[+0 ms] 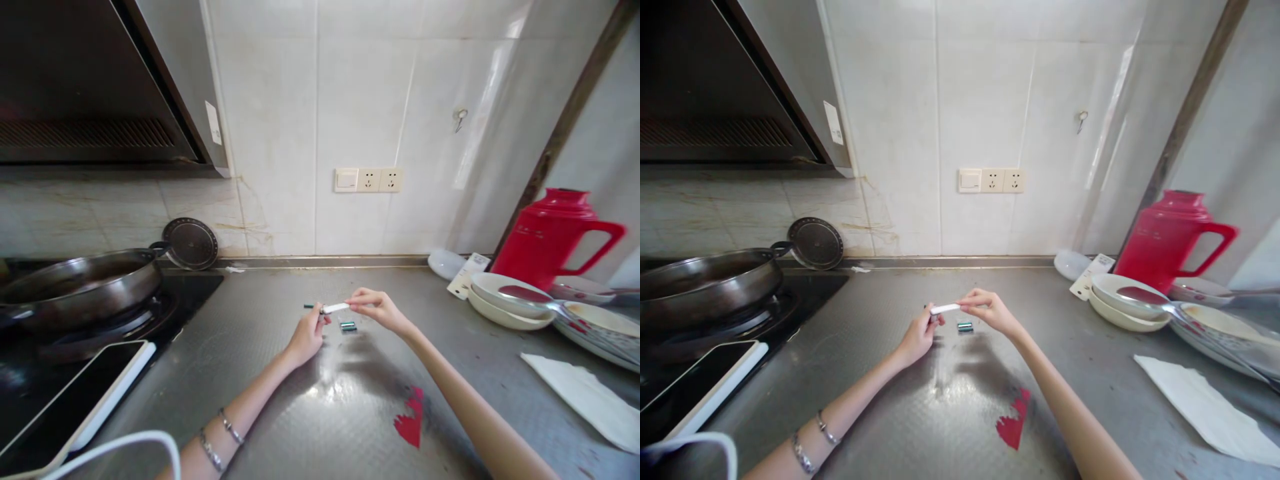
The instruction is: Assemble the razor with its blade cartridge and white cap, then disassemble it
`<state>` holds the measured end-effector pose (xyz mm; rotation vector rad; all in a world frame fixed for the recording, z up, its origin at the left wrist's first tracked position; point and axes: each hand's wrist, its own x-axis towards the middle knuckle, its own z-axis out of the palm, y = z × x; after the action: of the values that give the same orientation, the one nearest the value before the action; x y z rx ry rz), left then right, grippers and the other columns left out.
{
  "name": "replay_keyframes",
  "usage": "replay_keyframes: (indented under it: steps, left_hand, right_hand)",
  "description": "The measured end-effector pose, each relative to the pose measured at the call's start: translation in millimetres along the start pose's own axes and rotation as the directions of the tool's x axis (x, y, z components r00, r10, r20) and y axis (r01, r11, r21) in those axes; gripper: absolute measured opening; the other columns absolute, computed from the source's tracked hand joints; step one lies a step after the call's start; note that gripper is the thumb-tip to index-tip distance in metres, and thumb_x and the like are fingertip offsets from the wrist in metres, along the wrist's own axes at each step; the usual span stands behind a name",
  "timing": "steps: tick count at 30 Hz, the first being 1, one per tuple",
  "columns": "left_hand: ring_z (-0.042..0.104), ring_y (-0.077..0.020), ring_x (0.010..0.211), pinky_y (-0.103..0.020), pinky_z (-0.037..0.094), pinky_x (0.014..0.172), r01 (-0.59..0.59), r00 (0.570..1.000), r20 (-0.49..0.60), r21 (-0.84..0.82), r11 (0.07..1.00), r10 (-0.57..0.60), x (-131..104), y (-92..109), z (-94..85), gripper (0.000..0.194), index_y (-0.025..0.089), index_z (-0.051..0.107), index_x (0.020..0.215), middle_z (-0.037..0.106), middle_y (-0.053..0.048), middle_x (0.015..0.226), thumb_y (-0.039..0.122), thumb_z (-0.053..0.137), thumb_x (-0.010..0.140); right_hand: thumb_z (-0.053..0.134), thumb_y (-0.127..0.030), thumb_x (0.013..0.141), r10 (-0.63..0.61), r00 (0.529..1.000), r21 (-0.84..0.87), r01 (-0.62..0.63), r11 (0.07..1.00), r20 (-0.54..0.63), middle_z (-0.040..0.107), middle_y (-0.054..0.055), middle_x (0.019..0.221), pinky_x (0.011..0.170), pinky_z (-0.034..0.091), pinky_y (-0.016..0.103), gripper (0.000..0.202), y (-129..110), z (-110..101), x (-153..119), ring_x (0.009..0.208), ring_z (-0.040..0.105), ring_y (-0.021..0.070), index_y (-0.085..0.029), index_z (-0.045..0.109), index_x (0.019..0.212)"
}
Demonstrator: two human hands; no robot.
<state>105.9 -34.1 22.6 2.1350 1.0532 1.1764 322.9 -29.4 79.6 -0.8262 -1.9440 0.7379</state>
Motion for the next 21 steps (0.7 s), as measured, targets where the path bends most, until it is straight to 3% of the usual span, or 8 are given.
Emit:
replay_keyframes:
  steps: [21]
  left_hand:
    - [0.055, -0.0133, 0.072, -0.024, 0.040, 0.069, -0.022, 1.000, 0.011, 0.001, 1.000, 0.022, -1.2, 1.8, 0.7, 0.016, 0.018, 0.048, 0.086, 0.060, -0.003, 0.080, 0.008, 0.037, 0.080]
  right_hand:
    - [0.064, -0.038, 0.076, 0.001, 1.000, -0.003, -0.001, 1.000, -0.013, 0.061, 0.004, 0.081, 0.066, 0.043, 0.026, 0.025, -0.9, -0.7, 0.5, 0.073, 0.055, 0.0146, -0.023, 0.072, 0.094]
